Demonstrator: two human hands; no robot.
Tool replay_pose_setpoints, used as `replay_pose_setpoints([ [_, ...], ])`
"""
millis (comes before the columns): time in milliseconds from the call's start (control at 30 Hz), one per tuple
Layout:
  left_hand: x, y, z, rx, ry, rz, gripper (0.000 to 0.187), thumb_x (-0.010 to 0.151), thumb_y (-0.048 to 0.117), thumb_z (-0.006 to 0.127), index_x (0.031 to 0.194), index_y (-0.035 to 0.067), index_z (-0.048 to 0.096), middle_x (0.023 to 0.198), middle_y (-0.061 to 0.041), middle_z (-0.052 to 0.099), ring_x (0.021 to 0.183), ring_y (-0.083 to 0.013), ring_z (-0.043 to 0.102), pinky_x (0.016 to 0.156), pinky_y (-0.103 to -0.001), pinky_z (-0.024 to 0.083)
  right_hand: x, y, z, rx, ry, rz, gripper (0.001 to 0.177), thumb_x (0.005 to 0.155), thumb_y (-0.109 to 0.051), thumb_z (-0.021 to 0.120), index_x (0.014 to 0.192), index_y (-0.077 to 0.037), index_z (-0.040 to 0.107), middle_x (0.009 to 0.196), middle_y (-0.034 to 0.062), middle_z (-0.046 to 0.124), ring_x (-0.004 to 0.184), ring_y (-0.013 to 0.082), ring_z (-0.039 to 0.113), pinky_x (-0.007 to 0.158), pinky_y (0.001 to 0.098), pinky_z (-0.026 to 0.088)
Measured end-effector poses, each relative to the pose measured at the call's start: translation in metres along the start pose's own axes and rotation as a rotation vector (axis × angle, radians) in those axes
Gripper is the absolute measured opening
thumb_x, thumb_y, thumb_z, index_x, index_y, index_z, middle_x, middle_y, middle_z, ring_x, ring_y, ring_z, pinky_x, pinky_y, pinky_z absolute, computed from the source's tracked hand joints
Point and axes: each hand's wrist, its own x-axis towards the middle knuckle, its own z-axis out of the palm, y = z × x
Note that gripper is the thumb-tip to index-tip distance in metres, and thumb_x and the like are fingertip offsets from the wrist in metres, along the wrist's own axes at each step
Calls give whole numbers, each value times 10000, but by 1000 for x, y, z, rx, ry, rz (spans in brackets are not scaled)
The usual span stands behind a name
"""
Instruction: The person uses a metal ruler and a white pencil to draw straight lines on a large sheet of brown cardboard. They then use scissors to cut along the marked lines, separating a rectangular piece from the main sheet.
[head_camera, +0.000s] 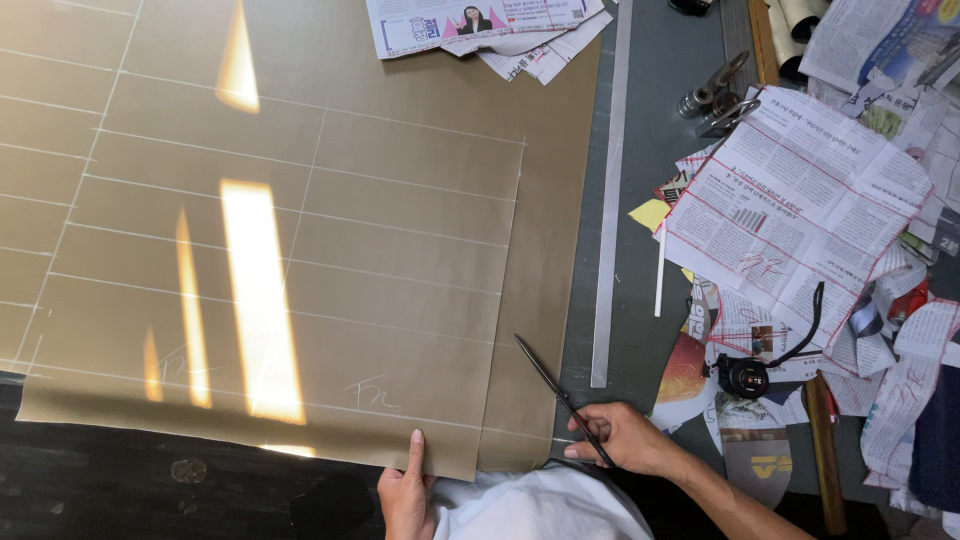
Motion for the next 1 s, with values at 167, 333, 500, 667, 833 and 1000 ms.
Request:
replay_pose_setpoints([
  [167,2,-7,-5,21,-73,84,388,1026,262,771,1144,-94,672,983,-135,650,761,-176,502,606,-334,393,2,6,-1,2,-3,8,406,787,-219,895,1057,-2,684,629,-47,573,556,48,520,528,245,440],
  [333,0,-3,0,-6,-18,-4,367,917,265,710,1131,-30,670,1063,-120,728,913,-184,699,747,-347,579,5,8,-3,-53,4,-50,410,793,-240,910,1046,5,701,627,-30,529,564,49,487,527,245,401],
  [500,-5,2,3,7,-28,1,361,925,277,719,1141,-10,683,1036,-95,724,869,-161,666,681,-322,515,7,7,-3,5,-10,0,401,779,-228,898,1031,0,686,636,-28,600,551,57,546,523,248,459],
  [667,-1,1,3,37,27,-31,344,905,257,722,1123,-5,676,1016,-90,736,863,-169,694,703,-332,549,7,5,-4,11,-17,-12,396,783,-227,900,1021,2,681,629,-20,589,538,62,546,517,245,467],
  [833,7,-7,-4,44,4,-15,338,915,252,735,1104,-23,682,1008,-109,731,856,-181,690,703,-341,540,7,5,-4,21,-25,-6,390,786,-218,894,1019,5,675,641,-29,609,546,60,562,531,244,493],
  [1000,16,-13,-9,46,29,-28,322,914,210,739,1096,-46,673,1022,-134,731,876,-210,704,721,-371,562,8,4,-5,7,-21,-2,393,779,-214,903,1020,4,681,629,-28,601,540,62,550,524,248,463],
])
